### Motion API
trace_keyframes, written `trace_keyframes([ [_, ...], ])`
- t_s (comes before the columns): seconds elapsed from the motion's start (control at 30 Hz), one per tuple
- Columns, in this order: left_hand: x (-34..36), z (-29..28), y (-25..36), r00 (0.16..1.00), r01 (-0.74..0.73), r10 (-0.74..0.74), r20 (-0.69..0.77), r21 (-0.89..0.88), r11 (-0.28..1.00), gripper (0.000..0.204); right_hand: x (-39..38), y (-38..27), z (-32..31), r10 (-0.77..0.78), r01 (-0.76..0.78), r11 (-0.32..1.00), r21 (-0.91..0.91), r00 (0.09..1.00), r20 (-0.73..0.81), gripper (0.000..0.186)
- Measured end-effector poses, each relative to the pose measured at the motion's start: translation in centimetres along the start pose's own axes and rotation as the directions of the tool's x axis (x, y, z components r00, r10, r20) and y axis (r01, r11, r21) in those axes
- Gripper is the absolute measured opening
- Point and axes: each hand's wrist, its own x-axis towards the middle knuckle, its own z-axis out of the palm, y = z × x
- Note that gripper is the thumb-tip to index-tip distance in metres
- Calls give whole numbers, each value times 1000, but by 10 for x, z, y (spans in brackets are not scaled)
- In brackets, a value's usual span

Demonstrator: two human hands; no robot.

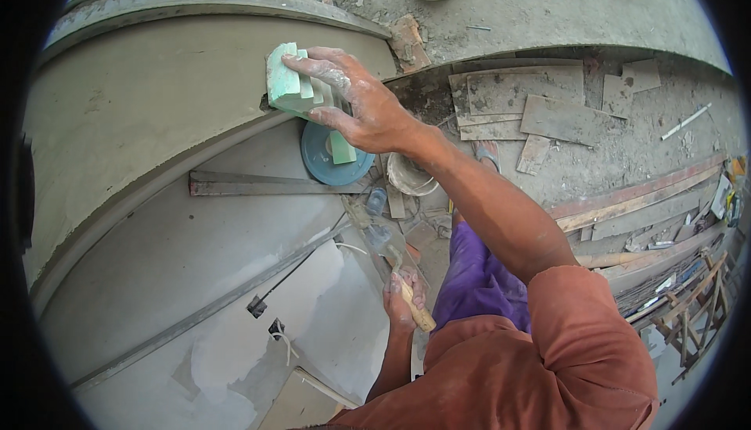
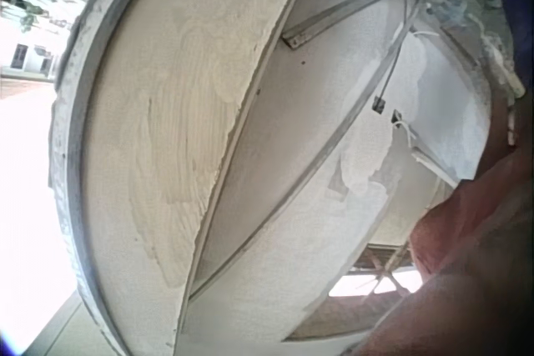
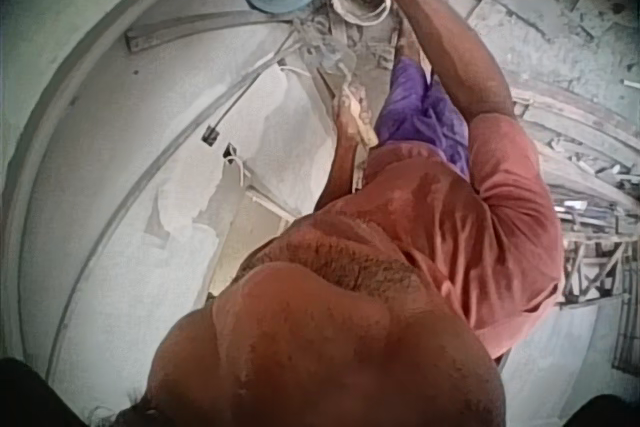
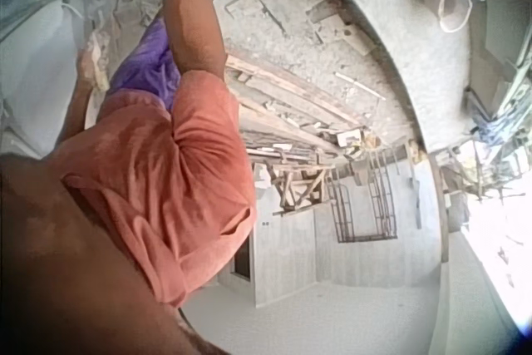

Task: Smoothing and finishing a wet plaster edge on a wall using a trowel and a sponge.

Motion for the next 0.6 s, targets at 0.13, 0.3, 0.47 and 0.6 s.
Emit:
trace_keyframes([
  [0.13,2,3,3,1000,-13,14,-19,58,998,35,0,3,8,8,-12,998,-58,997,-72,69],
  [0.3,3,3,4,1000,0,-1,21,47,999,35,-7,12,13,62,-90,984,-155,982,-179,68],
  [0.47,5,3,6,1000,-21,19,20,78,997,35,-4,-4,18,-79,40,988,-147,959,-270,67],
  [0.6,5,7,8,1000,-27,26,17,64,998,34,4,-9,21,-111,53,981,-188,943,-315,65],
])
